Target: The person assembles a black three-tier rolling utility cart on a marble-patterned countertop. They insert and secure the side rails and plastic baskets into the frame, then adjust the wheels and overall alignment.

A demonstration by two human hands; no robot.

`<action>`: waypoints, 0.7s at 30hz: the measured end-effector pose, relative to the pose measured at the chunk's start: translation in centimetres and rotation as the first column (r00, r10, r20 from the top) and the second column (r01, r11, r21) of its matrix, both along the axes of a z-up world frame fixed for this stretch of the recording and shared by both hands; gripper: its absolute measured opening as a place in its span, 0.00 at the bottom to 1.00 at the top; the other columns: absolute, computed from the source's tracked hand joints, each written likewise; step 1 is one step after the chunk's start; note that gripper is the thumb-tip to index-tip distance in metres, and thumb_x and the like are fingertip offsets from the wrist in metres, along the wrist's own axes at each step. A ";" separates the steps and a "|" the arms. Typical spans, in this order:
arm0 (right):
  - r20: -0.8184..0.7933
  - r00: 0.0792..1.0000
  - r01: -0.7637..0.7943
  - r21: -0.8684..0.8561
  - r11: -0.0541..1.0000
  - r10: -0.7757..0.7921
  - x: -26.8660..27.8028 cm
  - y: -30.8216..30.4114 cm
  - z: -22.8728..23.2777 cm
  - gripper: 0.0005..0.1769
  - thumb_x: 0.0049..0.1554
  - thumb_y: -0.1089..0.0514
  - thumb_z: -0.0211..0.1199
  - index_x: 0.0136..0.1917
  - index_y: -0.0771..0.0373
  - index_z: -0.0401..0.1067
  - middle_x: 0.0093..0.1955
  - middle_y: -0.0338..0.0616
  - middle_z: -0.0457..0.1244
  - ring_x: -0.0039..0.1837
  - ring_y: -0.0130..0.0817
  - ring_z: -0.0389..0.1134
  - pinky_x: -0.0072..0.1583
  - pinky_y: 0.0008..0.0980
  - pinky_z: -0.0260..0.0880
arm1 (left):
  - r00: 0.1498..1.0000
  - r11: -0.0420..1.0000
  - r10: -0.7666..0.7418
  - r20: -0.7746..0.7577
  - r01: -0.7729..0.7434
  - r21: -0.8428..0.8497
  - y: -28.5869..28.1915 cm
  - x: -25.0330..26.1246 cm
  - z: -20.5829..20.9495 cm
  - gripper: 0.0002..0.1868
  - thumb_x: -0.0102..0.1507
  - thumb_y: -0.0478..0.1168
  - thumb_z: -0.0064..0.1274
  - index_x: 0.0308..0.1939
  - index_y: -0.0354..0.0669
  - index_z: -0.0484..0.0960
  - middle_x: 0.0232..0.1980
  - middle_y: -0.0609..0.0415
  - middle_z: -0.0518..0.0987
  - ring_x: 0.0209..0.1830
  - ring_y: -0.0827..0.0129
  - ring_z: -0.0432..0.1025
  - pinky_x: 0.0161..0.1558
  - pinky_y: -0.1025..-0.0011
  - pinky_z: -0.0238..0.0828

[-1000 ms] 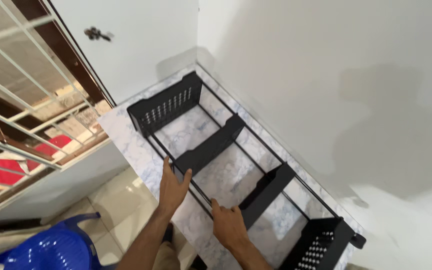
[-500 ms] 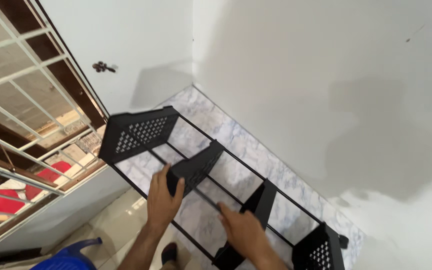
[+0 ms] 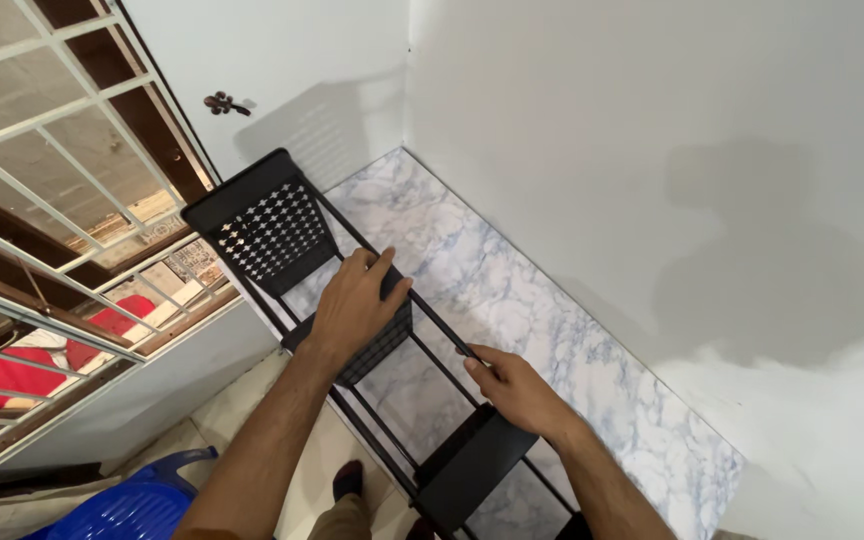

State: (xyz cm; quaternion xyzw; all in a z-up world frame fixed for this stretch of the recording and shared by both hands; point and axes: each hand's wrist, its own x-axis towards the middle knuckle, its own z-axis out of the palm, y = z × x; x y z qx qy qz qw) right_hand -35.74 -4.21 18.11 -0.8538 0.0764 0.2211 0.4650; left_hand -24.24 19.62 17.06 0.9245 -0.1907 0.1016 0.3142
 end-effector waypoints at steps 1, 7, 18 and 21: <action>-0.004 1.000 0.002 0.015 1.000 -0.002 0.3 0.1 -0.1 0.26 0.64 0.46 0.55 0.69 0.63 0.70 0.32 0.37 0.59 0.37 0.26 0.58 0.41 0.31 0.63 | 1.000 1.000 -0.013 0.006 0.013 0.021 -0.1 0.5 -0.1 0.29 0.65 0.52 0.56 0.63 0.35 0.77 0.51 0.40 0.77 0.49 0.50 0.74 0.48 0.58 0.74; 0.042 0.999 0.009 0.013 1.000 -0.010 1.4 -0.4 -0.8 0.27 0.64 0.46 0.54 0.69 0.62 0.72 0.30 0.35 0.57 0.36 0.26 0.56 0.40 0.30 0.61 | 0.997 0.996 -0.071 -0.029 0.073 0.041 -0.7 2.8 -1.2 0.30 0.66 0.53 0.54 0.64 0.36 0.76 0.51 0.40 0.76 0.50 0.49 0.74 0.49 0.57 0.74; 0.065 0.998 -0.008 0.013 1.000 0.007 3.8 -4.6 -3.0 0.25 0.63 0.45 0.55 0.68 0.57 0.74 0.30 0.32 0.53 0.35 0.25 0.53 0.39 0.30 0.57 | 0.987 0.982 -0.155 0.044 0.150 0.117 -2.7 4.4 -2.7 0.29 0.67 0.50 0.51 0.67 0.34 0.73 0.54 0.39 0.75 0.53 0.47 0.71 0.55 0.54 0.70; 0.106 0.994 0.000 -0.004 1.000 0.001 4.7 -5.7 -4.1 0.24 0.63 0.44 0.55 0.68 0.56 0.75 0.30 0.32 0.53 0.36 0.25 0.54 0.40 0.30 0.58 | 0.975 0.978 -0.200 0.100 0.192 0.080 -1.7 4.4 -3.1 0.28 0.66 0.48 0.50 0.66 0.35 0.73 0.58 0.41 0.76 0.56 0.47 0.72 0.56 0.55 0.69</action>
